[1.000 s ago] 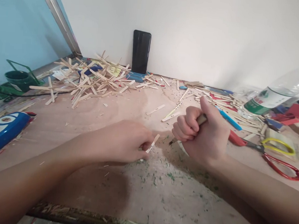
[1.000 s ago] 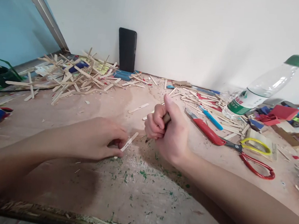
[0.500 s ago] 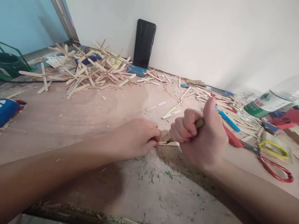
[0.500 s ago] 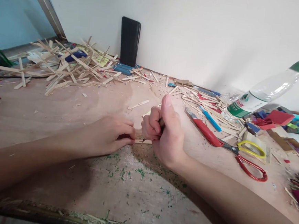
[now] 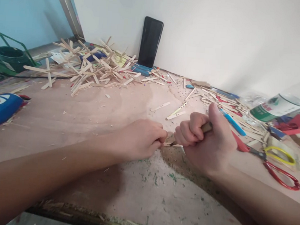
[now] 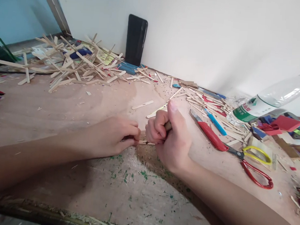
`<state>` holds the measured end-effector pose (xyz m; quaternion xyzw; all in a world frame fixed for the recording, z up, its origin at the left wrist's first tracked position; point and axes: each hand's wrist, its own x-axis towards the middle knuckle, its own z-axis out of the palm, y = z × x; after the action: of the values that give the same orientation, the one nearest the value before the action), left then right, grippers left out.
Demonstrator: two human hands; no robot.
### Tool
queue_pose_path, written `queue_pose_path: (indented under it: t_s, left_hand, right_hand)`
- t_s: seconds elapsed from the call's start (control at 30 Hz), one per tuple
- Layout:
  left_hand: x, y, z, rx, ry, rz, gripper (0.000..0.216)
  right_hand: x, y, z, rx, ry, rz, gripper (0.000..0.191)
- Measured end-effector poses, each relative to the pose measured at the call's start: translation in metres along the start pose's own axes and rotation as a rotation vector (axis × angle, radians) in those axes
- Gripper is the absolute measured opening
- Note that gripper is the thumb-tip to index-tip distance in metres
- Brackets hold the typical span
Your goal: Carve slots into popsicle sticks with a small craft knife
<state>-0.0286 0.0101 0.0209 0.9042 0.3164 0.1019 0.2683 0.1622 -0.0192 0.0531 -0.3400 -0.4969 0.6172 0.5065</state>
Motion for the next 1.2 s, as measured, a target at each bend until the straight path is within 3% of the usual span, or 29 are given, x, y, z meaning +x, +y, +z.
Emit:
queue_pose_path:
  t_s: [0.47,0.73,1.2]
  left_hand:
    - [0.001,0.001,-0.002,0.011,-0.017,-0.026,0.021]
    - [0.001,0.005,-0.004,-0.019,-0.05,-0.086,0.022]
    - [0.003,0.002,-0.002,-0.077,-0.011,-0.078,0.024]
  right_hand:
    - [0.0,0.003,-0.005,-0.026,-0.003,0.01,0.086]
    - [-0.005,0.007,0.007,-0.043,0.047,-0.033,0.083]
    - [-0.005,0.011,0.006,-0.062,0.118,-0.033,0.075]
